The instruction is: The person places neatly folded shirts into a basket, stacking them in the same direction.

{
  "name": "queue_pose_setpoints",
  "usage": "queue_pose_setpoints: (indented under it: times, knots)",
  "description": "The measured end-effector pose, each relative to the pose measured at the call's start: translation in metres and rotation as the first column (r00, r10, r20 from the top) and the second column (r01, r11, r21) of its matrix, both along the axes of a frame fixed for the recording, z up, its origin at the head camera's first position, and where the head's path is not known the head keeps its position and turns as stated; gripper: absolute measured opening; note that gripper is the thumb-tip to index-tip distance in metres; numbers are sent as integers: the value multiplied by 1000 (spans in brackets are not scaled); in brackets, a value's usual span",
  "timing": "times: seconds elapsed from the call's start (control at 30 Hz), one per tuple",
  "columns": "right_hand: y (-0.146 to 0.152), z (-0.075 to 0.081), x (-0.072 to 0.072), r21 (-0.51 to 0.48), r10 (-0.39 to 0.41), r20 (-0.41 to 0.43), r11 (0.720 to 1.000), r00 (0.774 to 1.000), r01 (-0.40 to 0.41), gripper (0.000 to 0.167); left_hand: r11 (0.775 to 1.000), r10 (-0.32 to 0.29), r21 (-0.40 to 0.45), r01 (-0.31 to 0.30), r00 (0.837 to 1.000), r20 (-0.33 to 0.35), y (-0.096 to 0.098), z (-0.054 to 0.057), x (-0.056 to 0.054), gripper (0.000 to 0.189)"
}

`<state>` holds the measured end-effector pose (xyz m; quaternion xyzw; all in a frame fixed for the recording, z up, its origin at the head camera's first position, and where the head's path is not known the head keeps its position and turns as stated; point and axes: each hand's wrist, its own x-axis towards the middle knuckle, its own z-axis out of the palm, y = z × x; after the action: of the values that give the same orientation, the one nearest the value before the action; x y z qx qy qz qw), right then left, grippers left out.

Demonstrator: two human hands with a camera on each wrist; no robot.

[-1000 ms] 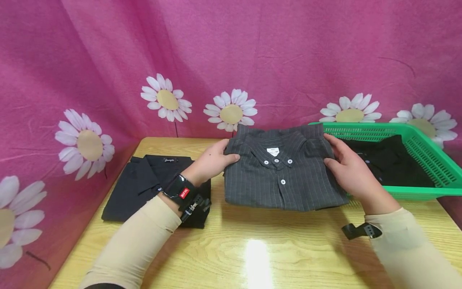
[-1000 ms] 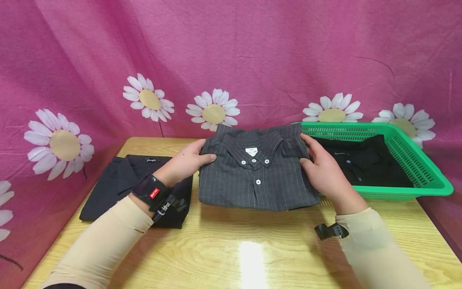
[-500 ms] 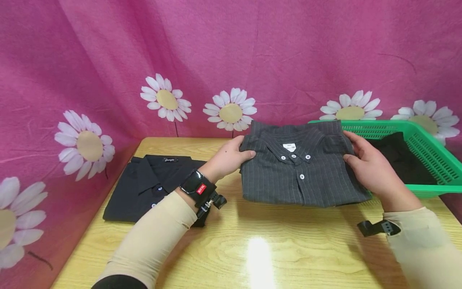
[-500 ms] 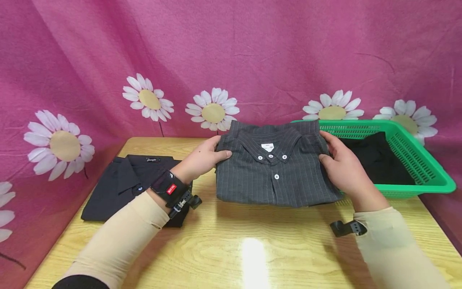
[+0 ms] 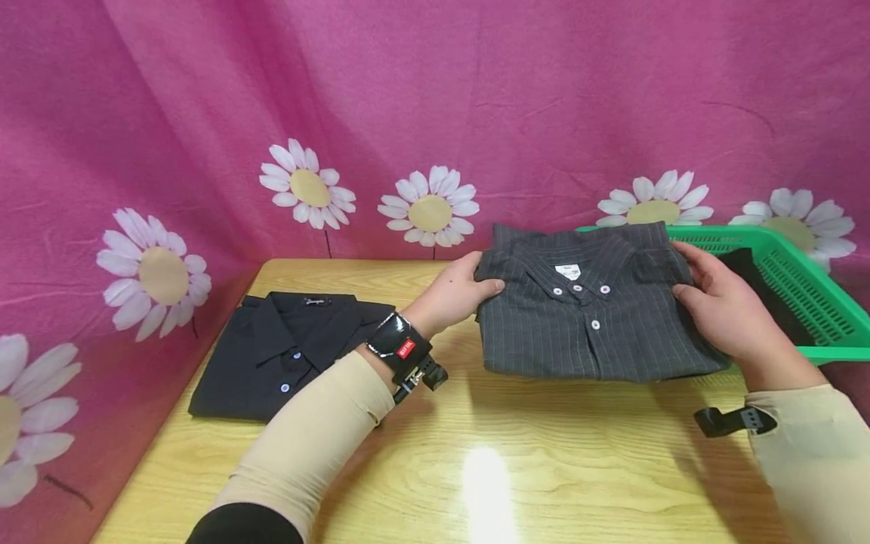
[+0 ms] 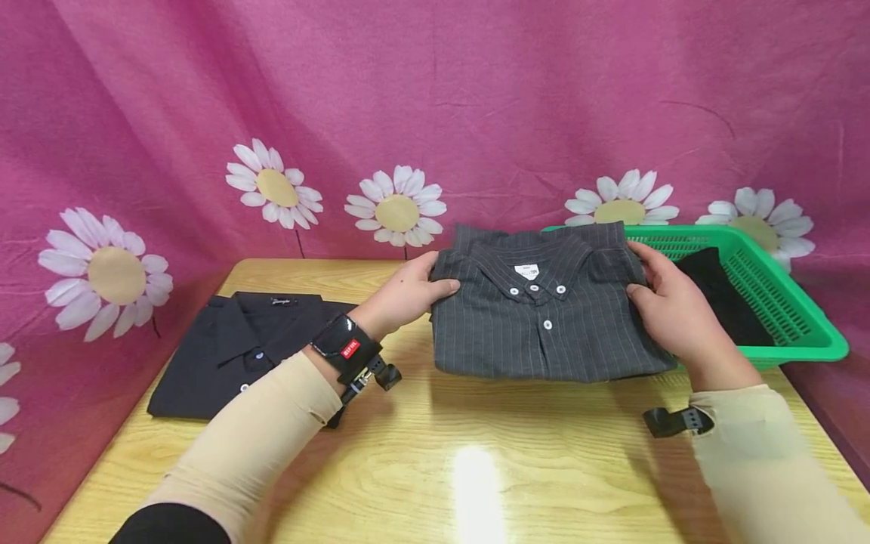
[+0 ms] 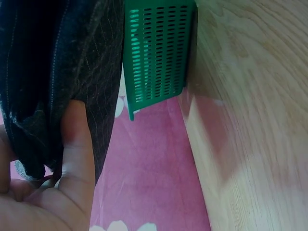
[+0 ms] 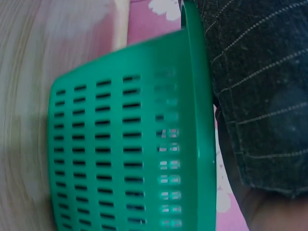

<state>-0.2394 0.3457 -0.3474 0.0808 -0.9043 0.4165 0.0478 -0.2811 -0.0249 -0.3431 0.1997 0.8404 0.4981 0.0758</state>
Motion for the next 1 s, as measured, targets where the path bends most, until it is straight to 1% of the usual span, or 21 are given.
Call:
queue_pose_setpoints:
  times: [0.13,0.27,0.33,0.47,0.6,0.7,0.77,0.87,1.0]
  knots:
    - [12,3,-3,43,-26,7,999,1000,26,62,1000,-4,-4,4,999,-34,13,0,-6,44]
    - [25,3,-6,87,-45,28,995,999,43,63,1000,-12,0,12,999,-40,25,-2,-10,44]
    - [31,3,-7,76,-37,43,997,998,34,63,1000,-12,-5,12,999,-35,30,-3,-11,45]
    - [45,1,-8,72,-34,18,997,999,33,63,1000,-14,-28,13,999,-39,44,-5,-15,48]
    - [58,-1,-10,33,-23,-11,999,1000,23,63,999,-15,-43,13,998,-57,54,-4,-18,48]
    - [66,-2,-12,-23,-12,-23,1000,1000,11,62,999,-25,-33,23,997,-66,61,-3,-20,46]
    - [72,-1,-13,-43,-12,-32,999,999,11,63,999,-30,-25,28,997,-70,67,-2,-22,45]
    - [78,1,-17,-91,-11,-25,996,1000,9,63,999,-26,-24,25,997,-76,74,0,-25,44]
    - [85,4,-21,-124,-14,-14,992,1000,12,64,1000,-16,-14,15,998,-63,83,0,-30,44]
